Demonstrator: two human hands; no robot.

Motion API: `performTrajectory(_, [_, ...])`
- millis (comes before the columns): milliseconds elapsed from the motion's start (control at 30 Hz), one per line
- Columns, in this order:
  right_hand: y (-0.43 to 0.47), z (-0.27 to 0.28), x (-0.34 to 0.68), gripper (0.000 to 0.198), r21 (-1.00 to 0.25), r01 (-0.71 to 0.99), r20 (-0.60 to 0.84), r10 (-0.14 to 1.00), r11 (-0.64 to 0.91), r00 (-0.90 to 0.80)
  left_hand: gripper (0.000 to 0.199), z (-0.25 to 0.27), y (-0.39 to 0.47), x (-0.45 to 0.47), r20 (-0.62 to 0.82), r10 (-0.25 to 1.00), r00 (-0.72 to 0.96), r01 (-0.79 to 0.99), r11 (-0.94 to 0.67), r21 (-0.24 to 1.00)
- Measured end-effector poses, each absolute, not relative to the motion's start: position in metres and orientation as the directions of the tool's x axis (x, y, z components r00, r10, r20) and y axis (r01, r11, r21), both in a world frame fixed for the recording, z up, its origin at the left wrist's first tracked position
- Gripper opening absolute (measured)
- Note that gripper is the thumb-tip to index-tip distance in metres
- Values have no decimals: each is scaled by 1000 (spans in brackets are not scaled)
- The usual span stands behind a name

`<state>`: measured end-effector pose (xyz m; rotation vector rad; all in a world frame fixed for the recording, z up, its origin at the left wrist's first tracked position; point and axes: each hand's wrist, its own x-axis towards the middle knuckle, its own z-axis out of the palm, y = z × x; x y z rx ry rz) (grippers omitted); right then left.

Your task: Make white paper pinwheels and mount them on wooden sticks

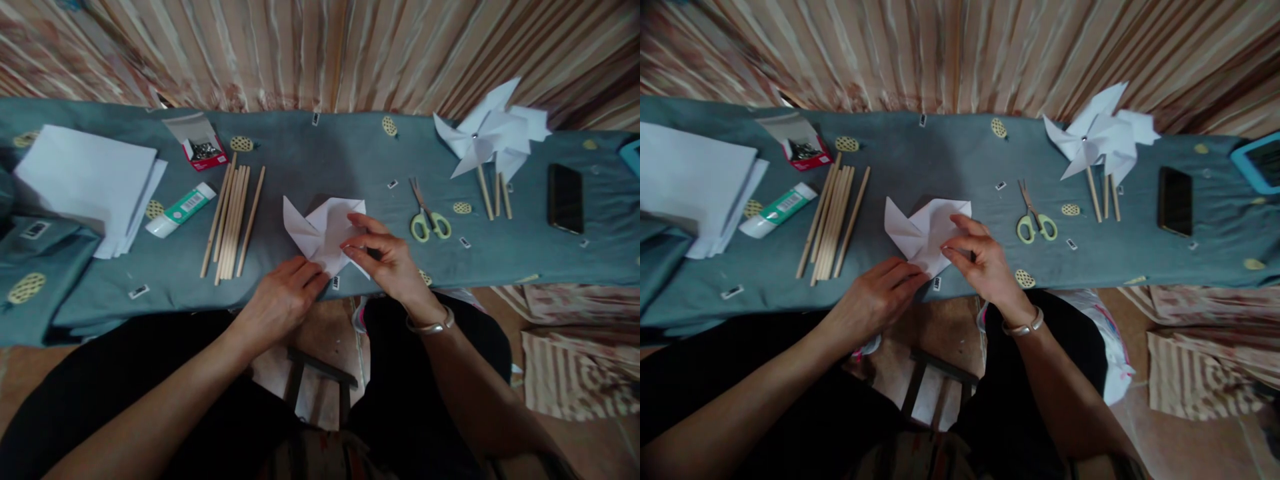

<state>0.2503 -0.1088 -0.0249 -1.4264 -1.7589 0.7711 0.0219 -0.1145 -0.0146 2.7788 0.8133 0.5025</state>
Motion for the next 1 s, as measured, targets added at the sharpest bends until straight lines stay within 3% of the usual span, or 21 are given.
performTrajectory(400, [-102,-32,233,11,-670,697,250,962,256,-113,21,-13,-116,23,240,566,789,512,-821,253])
performTrajectory(633, [-100,-31,228,6,-650,705,290,950,283,-115,16,-9,-115,24,219,569,792,504,-814,289])
performTrajectory(1000, [-99,-32,225,7,-625,722,301,945,297,-128,16,-7,-115,24,202,562,802,514,-822,246])
